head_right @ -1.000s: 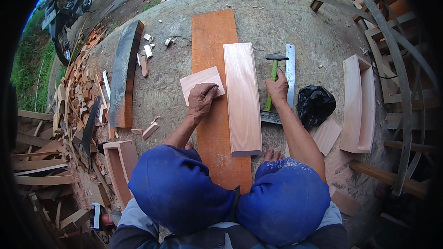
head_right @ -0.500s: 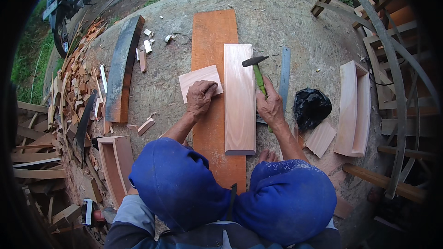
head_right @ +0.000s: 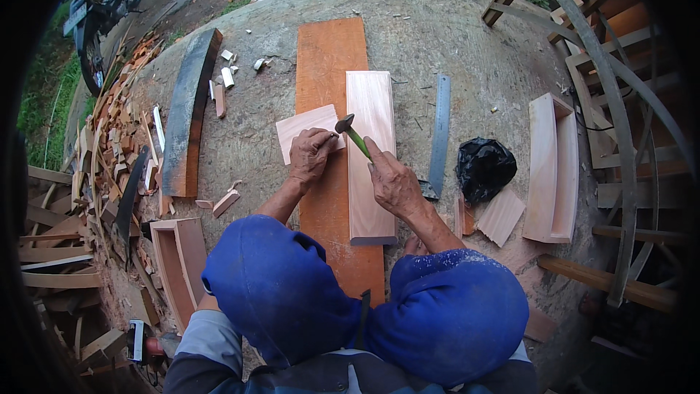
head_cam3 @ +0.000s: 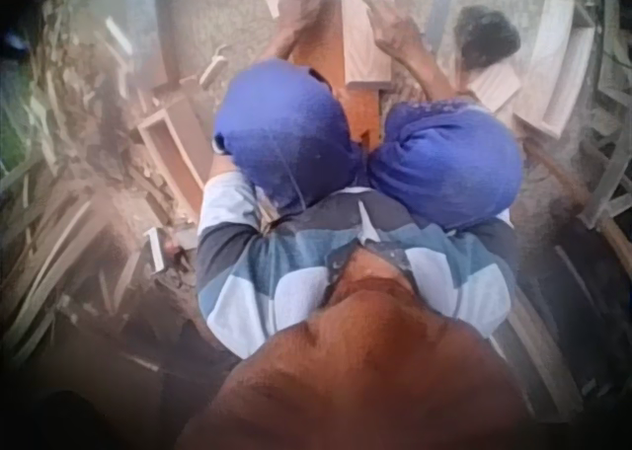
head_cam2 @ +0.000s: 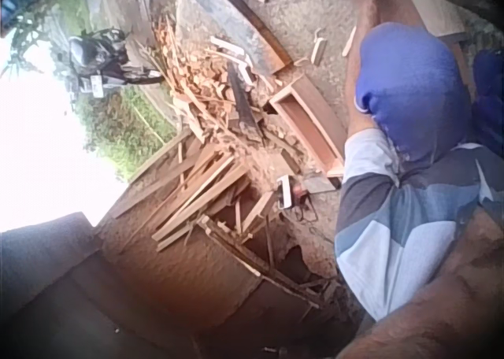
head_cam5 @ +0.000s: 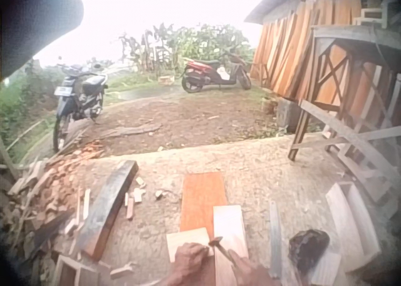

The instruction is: The person assembles a rectangular wooden box by hammering nails into the joints of pre-cut planks. They use a hammer and a metal square to align and secure the pieces, then fit a smaller wooden block into the assembled frame.

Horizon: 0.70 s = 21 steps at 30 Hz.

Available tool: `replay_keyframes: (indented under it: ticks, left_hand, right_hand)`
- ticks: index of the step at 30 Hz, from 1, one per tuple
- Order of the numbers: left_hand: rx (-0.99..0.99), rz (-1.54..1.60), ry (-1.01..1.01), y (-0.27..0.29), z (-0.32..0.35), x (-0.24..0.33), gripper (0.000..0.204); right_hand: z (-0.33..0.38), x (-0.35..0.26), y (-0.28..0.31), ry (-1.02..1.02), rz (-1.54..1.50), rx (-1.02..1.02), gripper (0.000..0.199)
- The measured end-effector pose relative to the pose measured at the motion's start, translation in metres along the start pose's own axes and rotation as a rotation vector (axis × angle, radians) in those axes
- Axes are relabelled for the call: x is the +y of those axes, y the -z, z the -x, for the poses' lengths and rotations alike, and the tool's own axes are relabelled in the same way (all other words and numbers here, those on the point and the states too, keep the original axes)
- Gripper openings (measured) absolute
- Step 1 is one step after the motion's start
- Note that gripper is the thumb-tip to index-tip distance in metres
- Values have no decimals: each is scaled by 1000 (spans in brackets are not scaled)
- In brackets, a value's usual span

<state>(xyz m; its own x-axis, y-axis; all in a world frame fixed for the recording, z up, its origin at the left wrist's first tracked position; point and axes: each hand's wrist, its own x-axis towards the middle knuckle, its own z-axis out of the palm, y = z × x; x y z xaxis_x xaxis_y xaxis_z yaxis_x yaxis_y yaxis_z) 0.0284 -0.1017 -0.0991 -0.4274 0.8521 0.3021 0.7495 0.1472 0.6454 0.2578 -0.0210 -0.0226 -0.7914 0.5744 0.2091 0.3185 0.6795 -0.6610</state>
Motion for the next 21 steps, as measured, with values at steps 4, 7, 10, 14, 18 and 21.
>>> replay_keyframes:
  ticks: [4, 7, 10, 14, 18, 21]
  left_hand:
    - [-2, -42, -12, -1, 0, 0, 14]
    - [-22, -20, 4, -1, 0, 0, 14]
    - [-23, -60, -7, -1, 1, 1, 13]
    - [-17, -103, -33, -2, 3, 1, 12]
    - [36, -95, -98, -3, 4, -1, 11]
    - [6, -107, -76, -3, 4, 0, 11]
  right_hand:
    - [1, 4, -3, 50, 94, -37, 70]
    - [-1, 5, -4, 62, 170, -101, 74]
    - [-2, 2, -3, 83, 218, -120, 75]
    - [-2, -5, 1, 111, 234, -119, 76]
    - [-2, -12, 4, 90, 273, -156, 76]
    - [-4, -15, 4, 148, 214, -75, 76]
